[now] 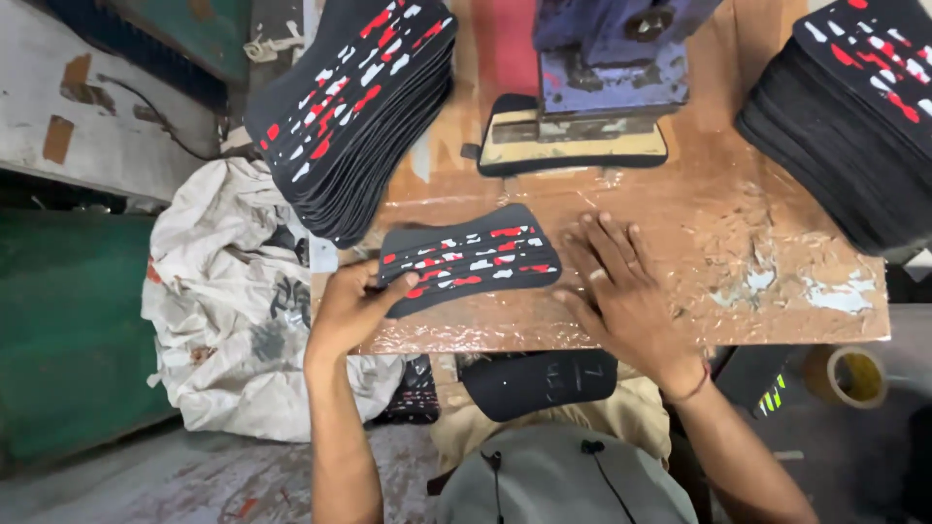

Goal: Sorting and stacking printed fabric pieces on a workbench in a production facility.

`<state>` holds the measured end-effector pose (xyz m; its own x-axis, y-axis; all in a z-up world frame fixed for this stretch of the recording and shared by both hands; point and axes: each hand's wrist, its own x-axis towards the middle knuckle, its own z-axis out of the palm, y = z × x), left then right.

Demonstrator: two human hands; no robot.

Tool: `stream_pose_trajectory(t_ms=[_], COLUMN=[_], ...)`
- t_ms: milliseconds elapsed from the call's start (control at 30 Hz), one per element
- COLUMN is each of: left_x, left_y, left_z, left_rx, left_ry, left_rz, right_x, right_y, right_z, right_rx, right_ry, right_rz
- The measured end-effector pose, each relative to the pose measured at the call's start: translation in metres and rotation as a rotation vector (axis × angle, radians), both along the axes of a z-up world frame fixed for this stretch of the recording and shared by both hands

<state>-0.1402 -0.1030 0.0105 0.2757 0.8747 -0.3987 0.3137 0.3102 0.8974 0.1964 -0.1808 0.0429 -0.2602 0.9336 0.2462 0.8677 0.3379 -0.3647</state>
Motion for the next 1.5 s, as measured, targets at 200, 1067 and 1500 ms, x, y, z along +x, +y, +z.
stream_pose_trajectory(t_ms=[200,1067,1500], left_x=[0.001,0.076,0.081], left_y=[-0.002,-0.005,-0.005], left_z=[-0.003,0.04,0.01], left_rx=[0.063,0.856,0.641], left_ry=[-0.062,0.152,0.073], left_rz=[0.004,0.261,0.201], right_x=[0.004,0.152,0.032], right_y=[-0.017,0.036,-0.008], right_z=[-0.003,0.105,0.004], right_rx=[0.009,0.278,0.133], right_ry=[0.024,-0.333,-0.003], right_rz=[-0.057,-0.668,-0.19])
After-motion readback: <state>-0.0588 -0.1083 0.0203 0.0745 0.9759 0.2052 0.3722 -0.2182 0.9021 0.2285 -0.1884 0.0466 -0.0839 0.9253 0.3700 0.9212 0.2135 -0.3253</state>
